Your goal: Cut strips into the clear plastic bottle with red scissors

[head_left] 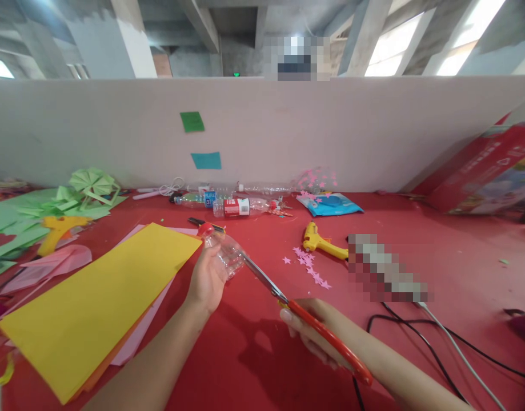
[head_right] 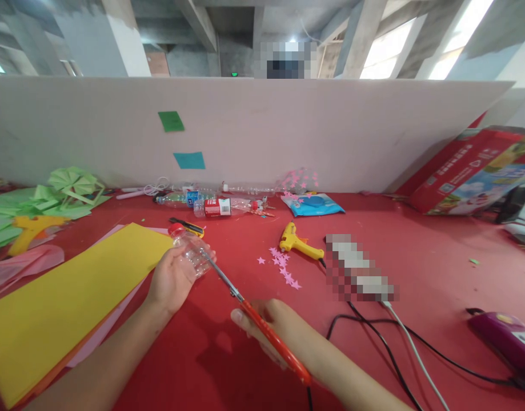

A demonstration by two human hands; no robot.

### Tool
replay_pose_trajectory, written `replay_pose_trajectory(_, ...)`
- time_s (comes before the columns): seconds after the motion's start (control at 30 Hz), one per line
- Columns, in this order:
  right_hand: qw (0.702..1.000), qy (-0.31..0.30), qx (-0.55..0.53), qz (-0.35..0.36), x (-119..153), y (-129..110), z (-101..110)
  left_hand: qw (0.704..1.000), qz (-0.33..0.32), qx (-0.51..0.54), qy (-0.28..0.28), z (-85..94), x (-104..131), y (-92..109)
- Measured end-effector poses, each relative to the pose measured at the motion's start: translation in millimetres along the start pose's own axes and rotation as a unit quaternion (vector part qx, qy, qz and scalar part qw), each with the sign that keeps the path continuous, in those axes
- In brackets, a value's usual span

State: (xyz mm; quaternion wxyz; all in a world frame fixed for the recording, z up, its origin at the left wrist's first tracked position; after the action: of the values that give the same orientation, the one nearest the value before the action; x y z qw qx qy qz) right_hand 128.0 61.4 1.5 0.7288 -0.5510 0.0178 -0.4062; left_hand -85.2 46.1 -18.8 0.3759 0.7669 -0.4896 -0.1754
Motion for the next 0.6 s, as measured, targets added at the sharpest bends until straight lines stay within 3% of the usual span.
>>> replay_pose_trajectory(0.17,1.000,-0.006,0.028,0.012,1.4,-0.3,-0.4,0.999,-0.036,-0.032,0.010,-0.7,-0.4,-1.3)
replay_pose_trajectory(0.6,1.000,-0.002,0.019,0.003,0.0,2.5,-5.9,0.999,-0.022,-0.018,0.042,-6.9,2.7,-8.4)
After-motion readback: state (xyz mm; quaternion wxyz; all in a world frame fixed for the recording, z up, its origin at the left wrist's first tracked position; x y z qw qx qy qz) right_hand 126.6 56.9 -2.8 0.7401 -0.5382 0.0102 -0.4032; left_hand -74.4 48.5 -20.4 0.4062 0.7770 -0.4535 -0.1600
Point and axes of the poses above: each hand's wrist, its own x-axis away from the middle knuckle, its own z-axis out of the back of the hand, y = z × x, the point moved 1 cm from there along -x, towards the middle knuckle, and after that the axes turned 2 degrees about y, right-handed, at the moved point
